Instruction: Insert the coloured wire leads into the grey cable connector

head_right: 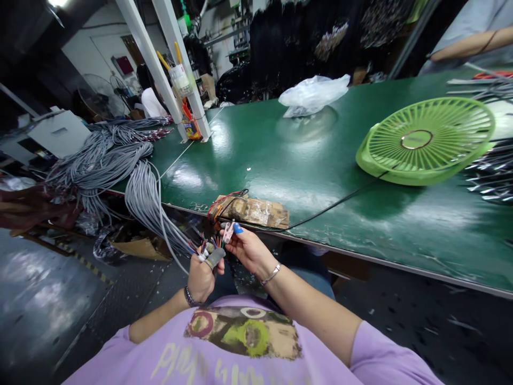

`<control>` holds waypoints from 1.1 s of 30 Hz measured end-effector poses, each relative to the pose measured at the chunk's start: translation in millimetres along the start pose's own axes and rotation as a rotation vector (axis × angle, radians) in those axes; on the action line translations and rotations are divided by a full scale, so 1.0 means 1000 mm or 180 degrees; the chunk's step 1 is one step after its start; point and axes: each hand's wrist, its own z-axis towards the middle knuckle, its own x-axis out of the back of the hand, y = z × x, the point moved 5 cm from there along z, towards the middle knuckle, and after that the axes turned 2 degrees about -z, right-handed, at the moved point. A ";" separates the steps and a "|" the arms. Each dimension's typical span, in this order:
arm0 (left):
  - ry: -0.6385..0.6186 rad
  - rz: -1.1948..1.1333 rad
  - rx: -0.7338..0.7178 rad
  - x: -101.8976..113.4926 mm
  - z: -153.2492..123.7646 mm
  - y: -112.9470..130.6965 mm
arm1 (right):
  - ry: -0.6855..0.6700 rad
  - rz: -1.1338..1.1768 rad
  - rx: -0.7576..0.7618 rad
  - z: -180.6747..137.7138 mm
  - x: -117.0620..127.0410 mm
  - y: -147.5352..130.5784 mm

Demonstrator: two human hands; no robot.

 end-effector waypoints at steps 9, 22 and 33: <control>-0.0077 0.0012 0.0018 -0.001 0.000 -0.001 | -0.0031 0.0061 0.0028 -0.002 -0.002 0.000; 0.0024 0.0088 -0.0016 0.006 -0.001 -0.004 | -0.0667 -0.0481 -0.0093 -0.014 -0.003 0.010; -0.0056 0.0097 -0.0012 0.012 -0.006 -0.008 | -0.0570 -0.0967 0.0119 -0.019 -0.002 0.015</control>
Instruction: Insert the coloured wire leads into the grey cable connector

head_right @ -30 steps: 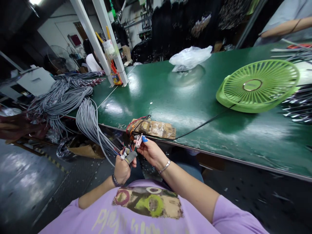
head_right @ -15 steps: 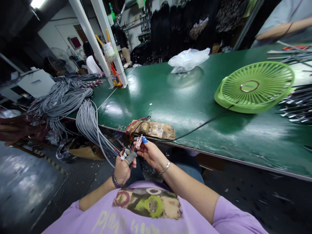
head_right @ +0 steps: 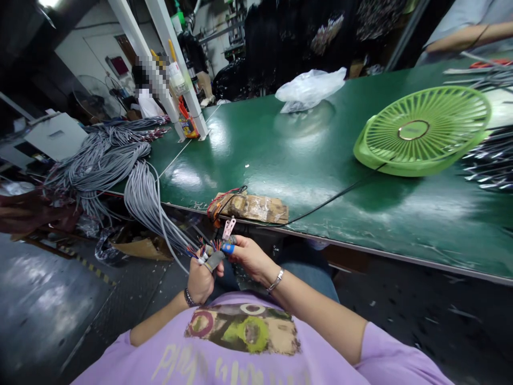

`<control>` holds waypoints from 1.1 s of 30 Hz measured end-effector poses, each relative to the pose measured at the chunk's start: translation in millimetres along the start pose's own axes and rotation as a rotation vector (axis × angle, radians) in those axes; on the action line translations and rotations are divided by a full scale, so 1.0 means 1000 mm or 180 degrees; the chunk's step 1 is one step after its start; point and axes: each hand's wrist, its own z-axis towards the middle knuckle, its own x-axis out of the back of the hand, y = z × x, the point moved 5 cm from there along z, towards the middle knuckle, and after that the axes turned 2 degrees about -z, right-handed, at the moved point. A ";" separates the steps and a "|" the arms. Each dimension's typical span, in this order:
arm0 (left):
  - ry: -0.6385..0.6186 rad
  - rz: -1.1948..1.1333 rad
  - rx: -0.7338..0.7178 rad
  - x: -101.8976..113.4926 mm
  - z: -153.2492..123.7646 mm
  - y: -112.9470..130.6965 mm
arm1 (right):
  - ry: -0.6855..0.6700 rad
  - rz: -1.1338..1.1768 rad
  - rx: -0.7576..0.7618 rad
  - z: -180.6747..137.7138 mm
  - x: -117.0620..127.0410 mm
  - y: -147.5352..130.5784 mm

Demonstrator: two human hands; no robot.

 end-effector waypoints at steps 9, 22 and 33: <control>0.0196 0.0011 -0.0101 0.001 0.002 0.004 | 0.0210 0.0280 -0.0192 0.000 -0.002 0.008; 0.0410 -0.0078 0.0008 -0.002 0.009 0.009 | 0.0363 0.0834 -0.0275 0.008 0.013 -0.011; 0.0290 0.0099 -0.0055 -0.008 0.006 0.010 | 0.0643 0.1104 -0.0178 0.020 0.009 -0.012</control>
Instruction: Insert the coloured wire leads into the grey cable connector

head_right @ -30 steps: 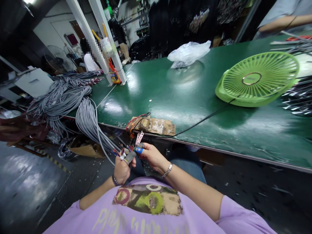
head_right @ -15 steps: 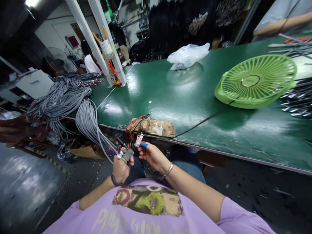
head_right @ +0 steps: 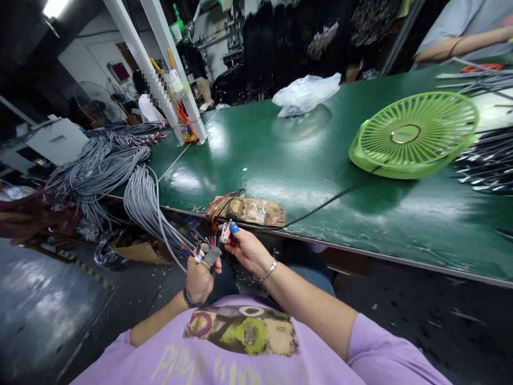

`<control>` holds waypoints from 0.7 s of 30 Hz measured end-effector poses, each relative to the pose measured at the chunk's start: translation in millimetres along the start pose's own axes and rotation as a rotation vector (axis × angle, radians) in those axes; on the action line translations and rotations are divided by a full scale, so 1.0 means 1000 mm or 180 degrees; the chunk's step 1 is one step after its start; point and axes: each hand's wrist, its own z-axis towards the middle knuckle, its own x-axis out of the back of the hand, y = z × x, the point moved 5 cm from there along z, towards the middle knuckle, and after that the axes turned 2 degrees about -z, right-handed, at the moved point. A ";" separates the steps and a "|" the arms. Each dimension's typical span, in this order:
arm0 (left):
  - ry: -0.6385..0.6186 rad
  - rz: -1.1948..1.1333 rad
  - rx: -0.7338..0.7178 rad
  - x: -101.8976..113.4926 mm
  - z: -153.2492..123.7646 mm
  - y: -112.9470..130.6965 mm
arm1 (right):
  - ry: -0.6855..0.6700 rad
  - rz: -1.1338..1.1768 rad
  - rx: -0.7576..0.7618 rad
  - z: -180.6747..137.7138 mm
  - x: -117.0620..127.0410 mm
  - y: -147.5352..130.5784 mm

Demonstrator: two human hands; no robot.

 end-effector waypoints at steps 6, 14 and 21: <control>-0.0003 -0.0061 -0.0008 -0.001 0.002 -0.003 | 0.0021 -0.0005 0.0060 0.002 0.001 0.002; -0.0055 -0.0267 0.0020 0.003 -0.003 0.000 | -0.0322 0.0089 -0.0249 -0.005 -0.003 0.005; -0.0283 -0.0306 0.0208 0.001 -0.009 0.007 | -0.0317 -0.0083 -0.0020 -0.003 -0.002 0.000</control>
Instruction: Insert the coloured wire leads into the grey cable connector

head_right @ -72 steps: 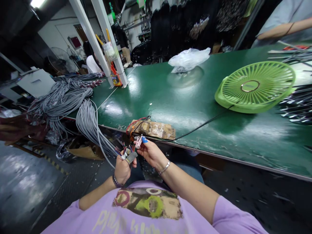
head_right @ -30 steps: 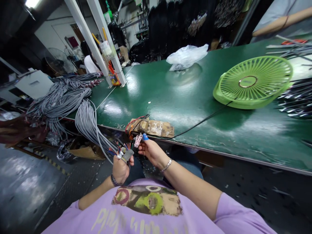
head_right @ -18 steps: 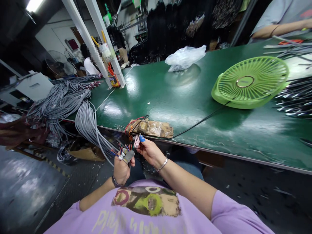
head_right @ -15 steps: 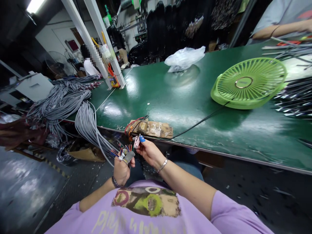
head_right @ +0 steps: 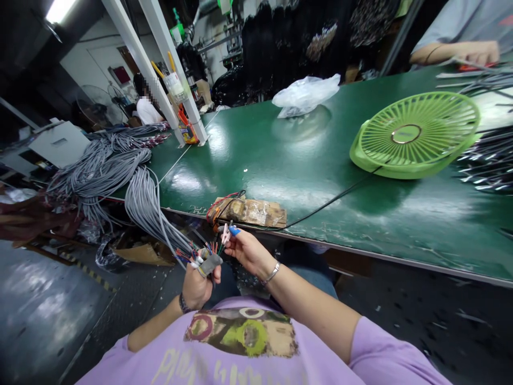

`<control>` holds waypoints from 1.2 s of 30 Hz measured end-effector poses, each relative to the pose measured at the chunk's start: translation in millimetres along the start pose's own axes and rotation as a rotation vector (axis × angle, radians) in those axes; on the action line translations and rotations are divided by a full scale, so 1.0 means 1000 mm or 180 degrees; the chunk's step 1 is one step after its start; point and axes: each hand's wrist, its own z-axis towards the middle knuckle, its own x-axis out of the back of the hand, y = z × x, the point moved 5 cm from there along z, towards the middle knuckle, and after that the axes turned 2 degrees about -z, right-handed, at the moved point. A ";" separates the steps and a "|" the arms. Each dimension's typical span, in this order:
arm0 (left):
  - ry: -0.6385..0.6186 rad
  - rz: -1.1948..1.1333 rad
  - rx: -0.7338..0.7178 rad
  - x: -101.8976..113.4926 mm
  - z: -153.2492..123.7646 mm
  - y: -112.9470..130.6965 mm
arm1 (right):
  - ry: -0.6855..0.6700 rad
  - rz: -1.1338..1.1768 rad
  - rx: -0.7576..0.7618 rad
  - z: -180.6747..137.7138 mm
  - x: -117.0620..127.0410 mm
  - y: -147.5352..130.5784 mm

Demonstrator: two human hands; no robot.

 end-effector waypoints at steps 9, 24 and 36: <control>-0.0216 -0.0091 0.0049 -0.011 0.009 -0.001 | -0.0156 0.0078 0.0017 0.006 0.001 0.006; -0.0016 -0.0024 0.0149 -0.003 0.012 -0.017 | 0.0135 0.0570 -0.0051 0.012 0.002 0.013; 0.0037 0.0008 0.0122 0.013 0.001 -0.018 | 0.0057 0.0532 -0.0335 -0.007 0.021 0.022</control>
